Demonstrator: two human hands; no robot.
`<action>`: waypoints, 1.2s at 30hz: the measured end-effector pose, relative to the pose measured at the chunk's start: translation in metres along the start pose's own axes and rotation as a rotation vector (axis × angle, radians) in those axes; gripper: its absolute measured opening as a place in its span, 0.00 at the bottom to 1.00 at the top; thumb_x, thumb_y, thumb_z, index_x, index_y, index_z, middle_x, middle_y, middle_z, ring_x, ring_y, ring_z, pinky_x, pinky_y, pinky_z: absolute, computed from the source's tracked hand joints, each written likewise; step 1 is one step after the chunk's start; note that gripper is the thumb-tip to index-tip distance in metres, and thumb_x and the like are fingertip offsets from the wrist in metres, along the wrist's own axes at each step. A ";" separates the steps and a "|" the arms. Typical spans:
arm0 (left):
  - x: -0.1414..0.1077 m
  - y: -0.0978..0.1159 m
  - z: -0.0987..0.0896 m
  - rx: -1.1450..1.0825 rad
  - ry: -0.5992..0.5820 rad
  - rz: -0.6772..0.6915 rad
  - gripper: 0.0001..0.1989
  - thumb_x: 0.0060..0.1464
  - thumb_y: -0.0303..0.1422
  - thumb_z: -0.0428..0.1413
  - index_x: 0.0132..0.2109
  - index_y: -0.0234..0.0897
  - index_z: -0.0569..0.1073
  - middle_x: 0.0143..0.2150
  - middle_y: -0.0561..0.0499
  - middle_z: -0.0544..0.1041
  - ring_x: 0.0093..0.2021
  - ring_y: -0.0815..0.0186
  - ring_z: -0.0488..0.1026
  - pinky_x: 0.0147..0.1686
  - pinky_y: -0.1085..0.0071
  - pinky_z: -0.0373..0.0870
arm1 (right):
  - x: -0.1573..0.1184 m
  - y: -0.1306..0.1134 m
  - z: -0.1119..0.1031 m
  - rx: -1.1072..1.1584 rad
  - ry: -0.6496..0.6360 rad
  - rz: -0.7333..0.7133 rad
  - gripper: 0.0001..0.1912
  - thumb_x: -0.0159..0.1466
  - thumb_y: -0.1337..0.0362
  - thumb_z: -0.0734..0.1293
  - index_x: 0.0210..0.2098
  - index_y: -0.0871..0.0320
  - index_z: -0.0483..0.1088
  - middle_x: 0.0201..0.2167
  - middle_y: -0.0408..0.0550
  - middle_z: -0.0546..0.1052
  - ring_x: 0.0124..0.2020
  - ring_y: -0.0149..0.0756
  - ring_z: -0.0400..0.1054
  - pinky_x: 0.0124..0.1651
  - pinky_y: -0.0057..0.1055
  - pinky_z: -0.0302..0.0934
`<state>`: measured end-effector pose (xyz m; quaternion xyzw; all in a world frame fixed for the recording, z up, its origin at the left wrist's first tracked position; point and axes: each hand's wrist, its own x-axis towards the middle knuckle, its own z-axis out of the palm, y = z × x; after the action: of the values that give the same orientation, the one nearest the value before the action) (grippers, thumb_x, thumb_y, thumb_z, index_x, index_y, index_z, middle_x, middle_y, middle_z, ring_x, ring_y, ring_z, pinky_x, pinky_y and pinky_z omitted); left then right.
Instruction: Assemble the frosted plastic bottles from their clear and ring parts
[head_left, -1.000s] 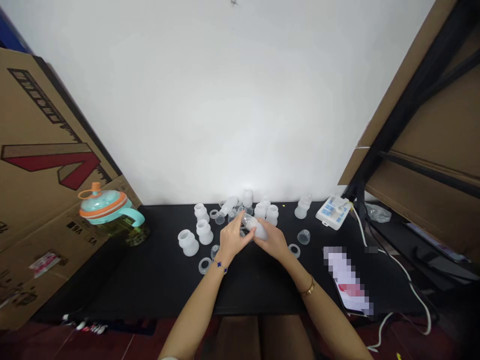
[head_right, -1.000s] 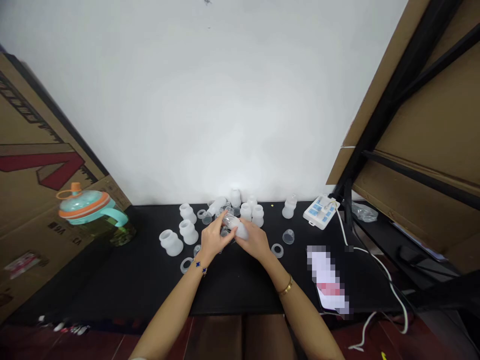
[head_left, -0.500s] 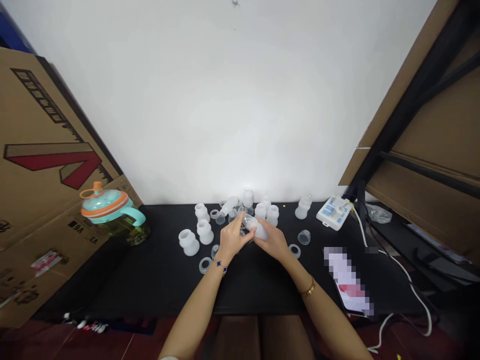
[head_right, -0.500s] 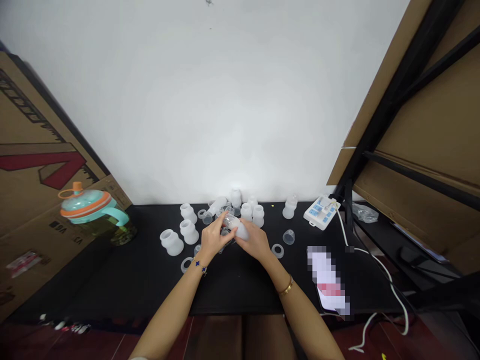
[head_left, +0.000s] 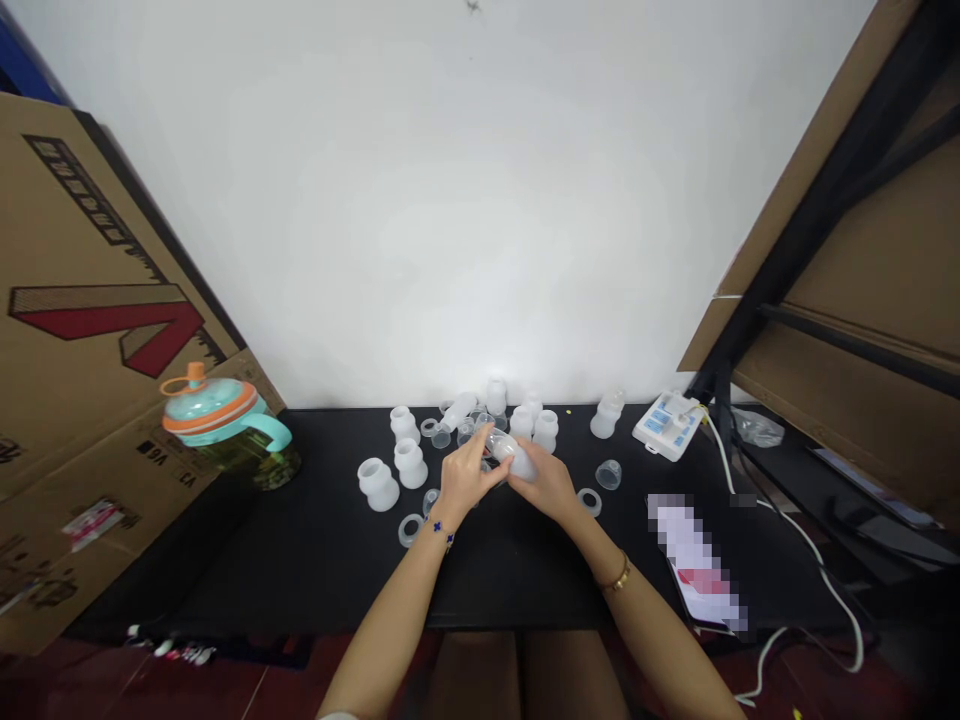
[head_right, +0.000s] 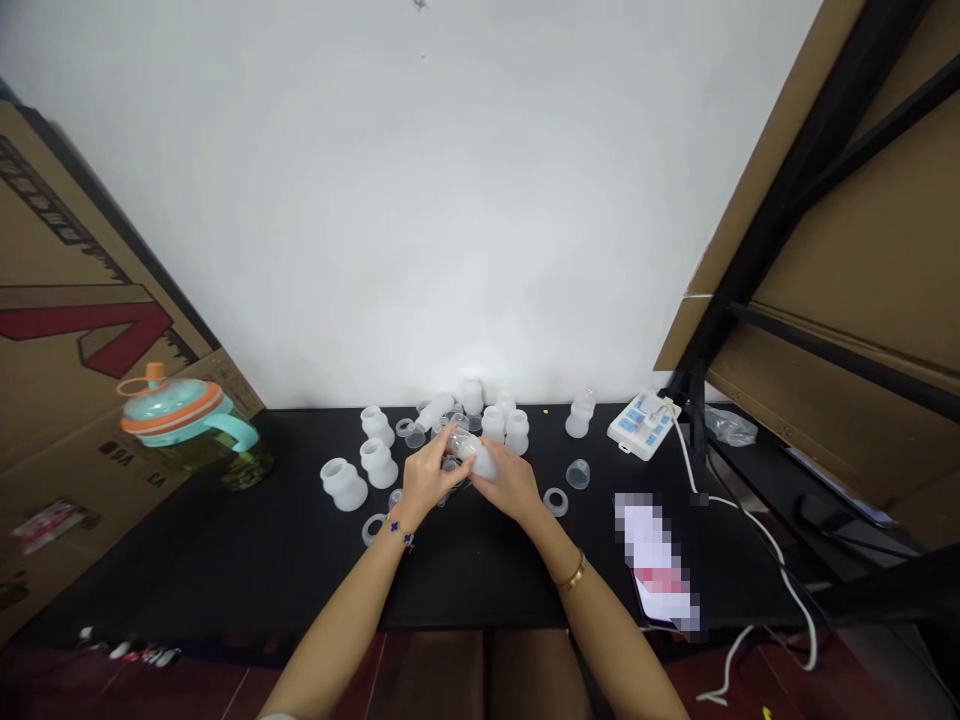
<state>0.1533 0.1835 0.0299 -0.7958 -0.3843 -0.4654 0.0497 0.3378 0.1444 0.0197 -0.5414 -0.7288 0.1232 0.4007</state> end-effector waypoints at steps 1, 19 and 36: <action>0.000 0.000 0.000 -0.010 0.003 -0.002 0.27 0.60 0.42 0.58 0.63 0.36 0.68 0.40 0.47 0.82 0.34 0.63 0.80 0.38 0.70 0.77 | 0.001 -0.001 -0.001 0.025 -0.005 0.007 0.27 0.63 0.58 0.69 0.61 0.52 0.67 0.57 0.50 0.76 0.55 0.49 0.72 0.55 0.41 0.66; 0.004 0.004 -0.008 -0.101 -0.041 -0.106 0.32 0.57 0.44 0.61 0.65 0.41 0.64 0.57 0.44 0.77 0.43 0.61 0.79 0.42 0.66 0.78 | 0.004 -0.008 -0.006 0.092 0.003 0.073 0.24 0.62 0.56 0.71 0.56 0.52 0.70 0.51 0.49 0.79 0.50 0.48 0.75 0.52 0.40 0.67; 0.002 0.007 -0.003 -0.103 0.008 -0.216 0.29 0.56 0.41 0.62 0.62 0.38 0.68 0.36 0.52 0.82 0.30 0.67 0.78 0.33 0.72 0.76 | 0.001 -0.005 0.000 -0.029 0.047 0.038 0.25 0.63 0.57 0.71 0.58 0.53 0.67 0.53 0.50 0.77 0.53 0.47 0.74 0.53 0.38 0.67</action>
<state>0.1564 0.1783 0.0348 -0.7494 -0.4430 -0.4904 -0.0401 0.3347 0.1437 0.0232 -0.5638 -0.7104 0.1075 0.4073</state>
